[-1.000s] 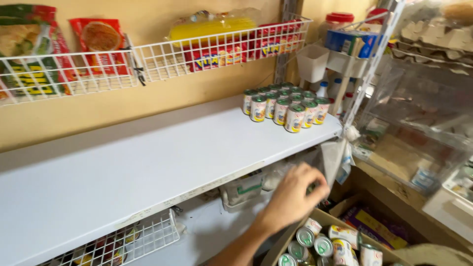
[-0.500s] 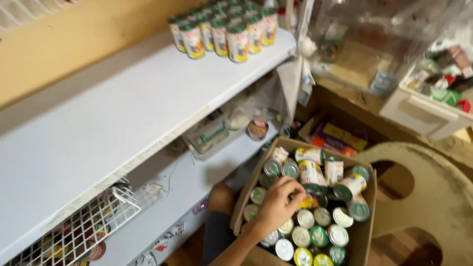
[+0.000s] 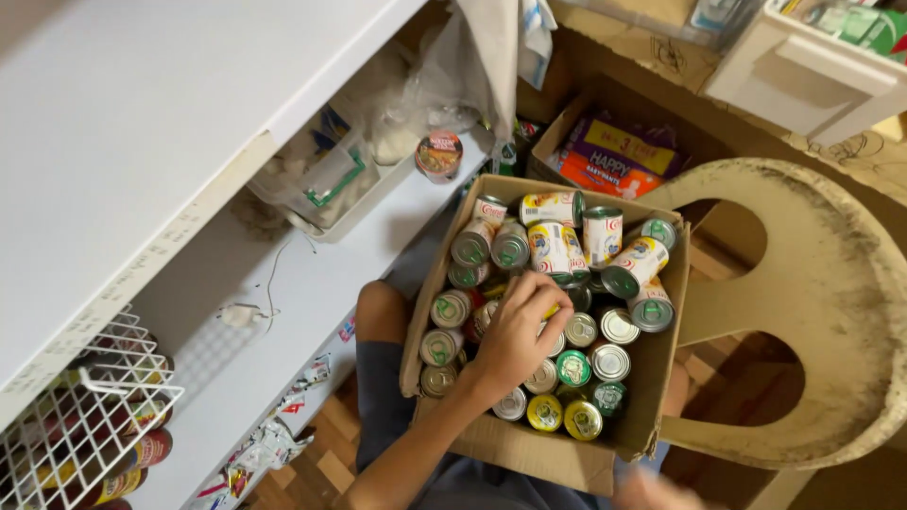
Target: Organizing and stocking canned goods on a shelf in a grocery store.
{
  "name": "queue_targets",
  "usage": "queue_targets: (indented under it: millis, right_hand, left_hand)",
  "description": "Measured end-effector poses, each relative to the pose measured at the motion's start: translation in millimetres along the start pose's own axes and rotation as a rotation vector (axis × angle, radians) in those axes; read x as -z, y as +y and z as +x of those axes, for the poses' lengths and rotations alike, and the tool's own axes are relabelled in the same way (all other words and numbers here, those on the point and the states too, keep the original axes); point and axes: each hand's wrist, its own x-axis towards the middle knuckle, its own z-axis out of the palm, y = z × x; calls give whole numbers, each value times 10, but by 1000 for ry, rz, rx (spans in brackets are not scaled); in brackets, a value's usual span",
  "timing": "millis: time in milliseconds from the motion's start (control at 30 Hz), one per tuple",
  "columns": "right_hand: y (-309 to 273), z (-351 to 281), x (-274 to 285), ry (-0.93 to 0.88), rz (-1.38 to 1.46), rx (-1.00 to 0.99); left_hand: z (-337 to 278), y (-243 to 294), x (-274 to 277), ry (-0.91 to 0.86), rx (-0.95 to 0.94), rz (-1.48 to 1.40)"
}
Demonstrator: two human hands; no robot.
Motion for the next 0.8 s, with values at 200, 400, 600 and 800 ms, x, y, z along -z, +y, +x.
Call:
queue_targets:
  millis: [200,400,600,800]
  right_hand:
    - [868,1141,-688,-16,-29,-59]
    - [1353,1172,-1053,103,-165,-141]
    - [1532,995,-1175,-89,-284,-158]
    - [1364,867,-1193,-77,-475,-127]
  left_hand:
    - [140,-142,-104,30,29,125]
    - [119,-343,-217,8,81,234]
    - [-49,-432,-289,-9,57,286]
    - [-346,-383,-267,-55,124,188]
